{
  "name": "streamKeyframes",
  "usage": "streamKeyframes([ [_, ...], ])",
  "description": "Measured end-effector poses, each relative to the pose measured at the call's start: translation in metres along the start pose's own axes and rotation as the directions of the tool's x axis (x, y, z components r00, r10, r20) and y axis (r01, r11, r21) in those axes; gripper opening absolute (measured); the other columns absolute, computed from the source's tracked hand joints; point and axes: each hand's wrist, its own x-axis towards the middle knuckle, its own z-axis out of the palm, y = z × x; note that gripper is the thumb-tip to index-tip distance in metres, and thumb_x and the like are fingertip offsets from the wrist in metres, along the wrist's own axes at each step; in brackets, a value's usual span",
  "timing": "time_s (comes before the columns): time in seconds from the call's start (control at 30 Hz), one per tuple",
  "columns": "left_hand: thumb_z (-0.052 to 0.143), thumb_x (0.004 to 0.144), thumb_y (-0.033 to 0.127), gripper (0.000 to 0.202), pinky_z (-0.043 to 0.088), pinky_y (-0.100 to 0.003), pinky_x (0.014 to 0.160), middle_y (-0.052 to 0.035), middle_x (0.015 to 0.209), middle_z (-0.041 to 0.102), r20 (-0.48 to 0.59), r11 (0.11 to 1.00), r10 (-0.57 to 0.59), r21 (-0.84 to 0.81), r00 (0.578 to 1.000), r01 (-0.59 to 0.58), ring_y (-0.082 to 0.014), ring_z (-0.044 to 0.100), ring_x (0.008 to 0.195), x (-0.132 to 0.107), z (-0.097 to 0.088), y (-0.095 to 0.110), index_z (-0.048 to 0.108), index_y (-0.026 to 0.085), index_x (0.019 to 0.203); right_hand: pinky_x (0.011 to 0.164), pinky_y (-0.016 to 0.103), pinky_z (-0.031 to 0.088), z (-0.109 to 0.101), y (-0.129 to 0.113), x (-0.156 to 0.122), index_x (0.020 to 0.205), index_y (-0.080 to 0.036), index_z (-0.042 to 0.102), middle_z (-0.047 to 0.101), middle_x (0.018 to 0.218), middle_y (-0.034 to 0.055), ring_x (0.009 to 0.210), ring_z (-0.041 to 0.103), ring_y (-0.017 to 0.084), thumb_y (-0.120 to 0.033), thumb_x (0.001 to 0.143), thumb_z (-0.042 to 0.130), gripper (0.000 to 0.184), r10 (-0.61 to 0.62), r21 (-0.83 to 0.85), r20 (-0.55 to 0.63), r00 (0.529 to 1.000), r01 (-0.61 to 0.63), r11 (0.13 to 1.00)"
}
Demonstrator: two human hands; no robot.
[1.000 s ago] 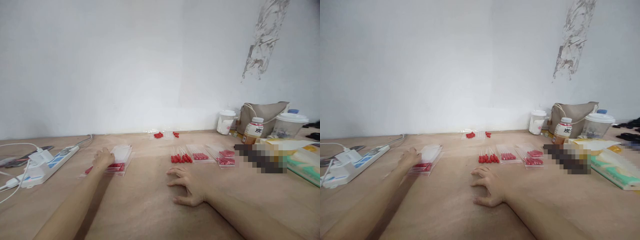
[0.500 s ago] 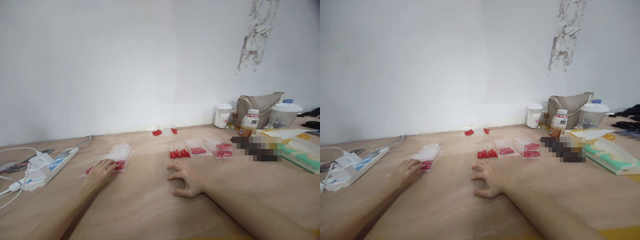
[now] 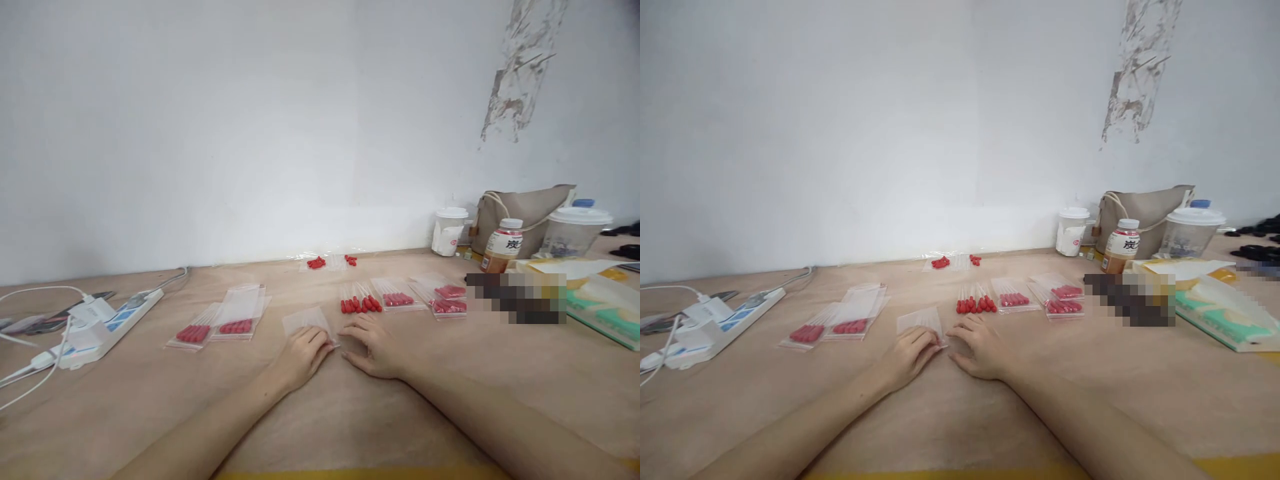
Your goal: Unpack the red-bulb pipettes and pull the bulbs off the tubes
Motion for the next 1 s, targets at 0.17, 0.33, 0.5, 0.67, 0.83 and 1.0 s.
streamKeyframes([
  [0.17,0.05,0.08,0.032,0.016,0.043,-0.03,0.071,-0.0061,0.086,0.056,-0.081,0.984,-0.123,-0.142,0.989,0.111,-0.0175,0.053,0.08,-0.003,-0.004,-0.006,0.051,0.017,0.085,0.078,0.034,0.038,0.004,0.003,0.0,0.096,-0.021,0.057,0.057,0.092,0.0049,0.088,0.049,0.019,-0.027,0.073,0.057,0.024,0.06,-0.053,-0.026,0.998,-0.062,0.997],
  [0.33,0.043,0.085,0.025,0.017,0.042,-0.029,0.076,-0.0052,0.087,0.058,-0.046,0.949,-0.131,-0.296,0.99,0.111,-0.0153,0.053,0.083,-0.016,-0.01,-0.008,0.057,0.018,0.082,0.076,0.033,0.037,0.006,0.002,0.0,0.094,-0.021,0.057,0.058,0.089,0.0039,0.085,0.048,0.018,-0.026,0.074,0.056,0.021,0.051,-0.1,-0.04,0.998,-0.055,0.993],
  [0.5,0.051,0.081,0.03,0.02,0.044,-0.029,0.073,-0.0043,0.088,0.059,0.041,0.83,-0.318,-0.471,0.947,0.298,-0.015,0.055,0.081,-0.004,0.0,-0.015,0.062,0.018,0.07,0.074,0.032,0.037,0.009,0.0,0.007,0.097,-0.019,0.055,0.057,0.09,0.0055,0.083,0.048,0.018,-0.02,0.074,0.053,0.022,-0.065,-0.141,-0.015,0.998,0.062,0.988],
  [0.67,0.061,0.072,0.031,0.016,0.044,-0.032,0.076,-0.0069,0.093,0.058,0.081,0.72,-0.406,-0.585,0.91,0.373,-0.0179,0.055,0.086,-0.003,0.008,-0.023,0.064,0.016,0.067,0.071,0.031,0.038,0.016,0.001,0.014,0.087,-0.018,0.055,0.056,0.085,0.0048,0.079,0.047,0.017,-0.019,0.071,0.055,0.016,-0.043,-0.091,-0.085,0.995,0.035,0.995],
  [0.83,0.067,0.067,0.028,0.013,0.044,-0.033,0.076,-0.0076,0.093,0.057,0.111,0.676,-0.424,-0.621,0.899,0.396,-0.0186,0.056,0.086,-0.006,0.007,-0.023,0.065,0.016,0.064,0.07,0.03,0.038,0.02,0.005,0.009,0.082,-0.021,0.057,0.055,0.081,0.0032,0.077,0.047,0.015,-0.014,0.072,0.053,0.013,-0.099,-0.06,-0.166,0.981,0.09,0.994],
  [1.0,0.069,0.064,0.028,0.013,0.044,-0.033,0.076,-0.0072,0.092,0.057,0.117,0.635,-0.446,-0.657,0.888,0.405,-0.0184,0.056,0.086,-0.006,0.008,-0.023,0.064,0.016,0.061,0.071,0.029,0.038,0.017,0.004,0.007,0.079,-0.023,0.061,0.055,0.086,0.0028,0.08,0.047,0.014,-0.011,0.074,0.05,0.017,-0.16,-0.054,-0.114,0.981,0.154,0.987],
])
